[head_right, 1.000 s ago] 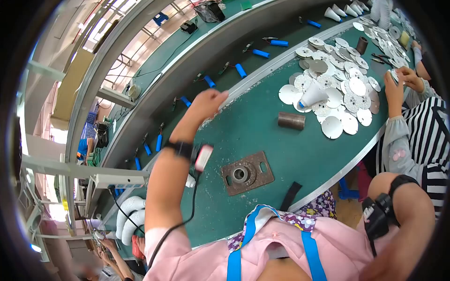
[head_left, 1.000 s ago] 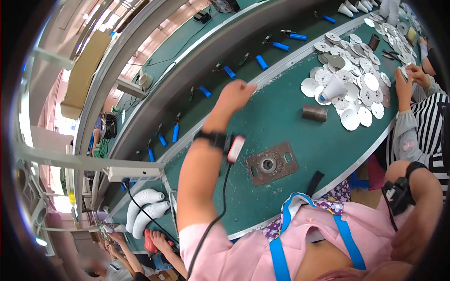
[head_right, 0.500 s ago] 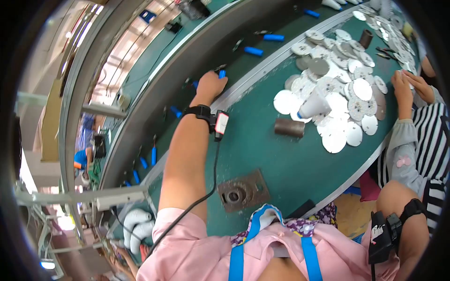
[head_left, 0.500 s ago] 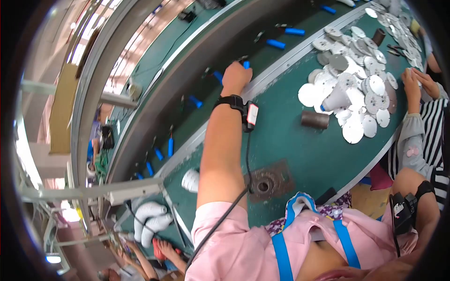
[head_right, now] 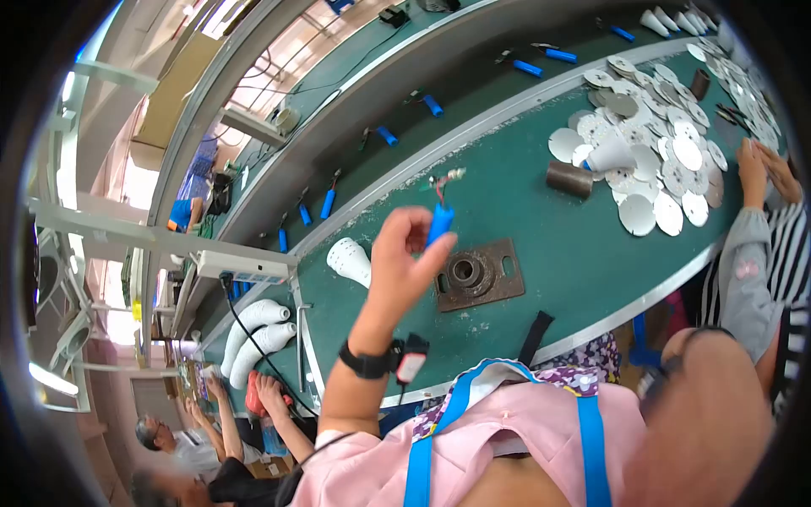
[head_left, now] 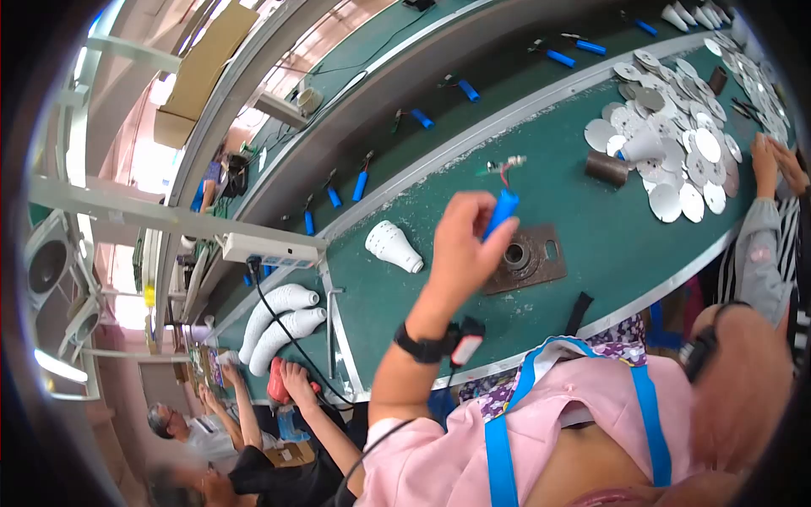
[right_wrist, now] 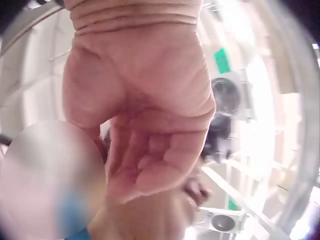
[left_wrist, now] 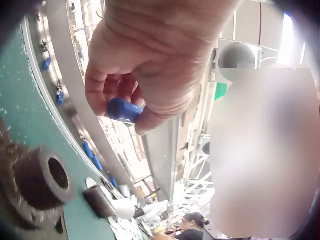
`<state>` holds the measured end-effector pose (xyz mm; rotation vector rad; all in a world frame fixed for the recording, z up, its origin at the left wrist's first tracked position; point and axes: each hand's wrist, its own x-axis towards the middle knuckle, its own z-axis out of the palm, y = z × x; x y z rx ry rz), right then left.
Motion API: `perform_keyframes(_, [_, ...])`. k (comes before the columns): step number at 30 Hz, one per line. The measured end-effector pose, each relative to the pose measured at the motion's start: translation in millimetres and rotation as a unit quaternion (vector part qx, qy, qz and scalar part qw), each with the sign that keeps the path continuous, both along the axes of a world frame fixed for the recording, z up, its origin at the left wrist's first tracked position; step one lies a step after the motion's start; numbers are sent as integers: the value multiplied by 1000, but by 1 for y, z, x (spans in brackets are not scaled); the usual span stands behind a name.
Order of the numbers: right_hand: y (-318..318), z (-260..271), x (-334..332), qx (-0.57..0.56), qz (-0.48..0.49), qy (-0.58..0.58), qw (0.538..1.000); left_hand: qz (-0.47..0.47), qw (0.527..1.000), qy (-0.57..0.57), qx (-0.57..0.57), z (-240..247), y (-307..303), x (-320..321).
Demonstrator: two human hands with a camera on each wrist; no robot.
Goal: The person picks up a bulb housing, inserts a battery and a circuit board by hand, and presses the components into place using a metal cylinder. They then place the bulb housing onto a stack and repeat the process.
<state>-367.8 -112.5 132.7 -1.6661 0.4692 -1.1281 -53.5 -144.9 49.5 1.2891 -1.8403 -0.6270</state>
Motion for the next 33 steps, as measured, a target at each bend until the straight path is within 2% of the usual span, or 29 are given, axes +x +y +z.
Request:
perform_keyframes(2, [4,-37,46,213,-37,2,976,-27,995,-38,-91,2,30,0])
perform_keyframes(4, [-4,-76,89,417,-28,19,908,-43,990,-55,-120,-1,47,-2])
perform_keyframes(5, [-7,-90,104,467,-19,17,884,-52,983,-83,-153,-3,54,-1])
perform_keyframes(7, [-2,-114,126,437,-6,-17,899,-41,990,-58,-123,-12,65,-1])
perform_keyframes(8, [0,-120,134,401,17,-52,914,-35,986,-91,-134,-16,68,1])
perform_keyframes(11, [1,-114,147,425,-4,-126,896,-28,982,-128,-138,-25,73,12])
perform_keyframes(12, [1,-117,150,428,-5,-126,895,-26,982,-131,-132,-28,75,15])
perform_keyframes(14, [1,-125,155,365,65,-55,927,-34,988,-97,-119,-32,78,21])
perform_keyframes(16, [4,-124,162,354,66,-56,931,-43,991,-62,-111,-35,81,21])
perform_keyframes(17, [5,-123,166,345,69,-56,935,35,985,169,4,-38,86,16])
perform_keyframes(18, [5,-119,168,269,79,34,959,112,907,387,120,-39,90,15])
perform_keyframes(19, [8,-115,171,259,96,114,954,112,908,386,121,-42,92,21])
perform_keyframes(21, [10,-113,176,258,149,158,942,61,909,374,173,-50,94,37])
perform_keyframes(22, [11,-112,177,258,155,159,940,60,912,373,162,-48,95,37])
perform_keyframes(23, [11,-111,177,323,147,135,925,68,911,374,161,-44,96,38])
perform_keyframes(24, [12,-110,177,388,139,111,904,55,920,351,164,-41,97,40])
perform_keyframes(25, [12,-106,177,390,147,112,902,41,929,327,168,-39,97,42])
perform_keyframes(27, [9,-98,177,297,128,247,914,84,935,310,150,-44,94,53])
perform_keyframes(28, [9,-101,177,308,109,237,915,118,940,292,134,-49,90,59])
perform_keyframes(29, [9,-103,176,307,114,236,915,250,942,210,73,-58,80,66])
perform_keyframes(30, [9,-105,174,326,94,193,921,375,919,122,10,-69,67,75])
perform_keyframes(31, [9,-107,172,344,74,152,924,378,918,122,8,-85,53,87])
perform_keyframes(32, [9,-106,170,347,73,147,923,447,893,-23,-46,-103,40,100])
perform_keyframes(33, [10,-107,169,346,76,148,923,503,842,-168,-98,-110,32,108])
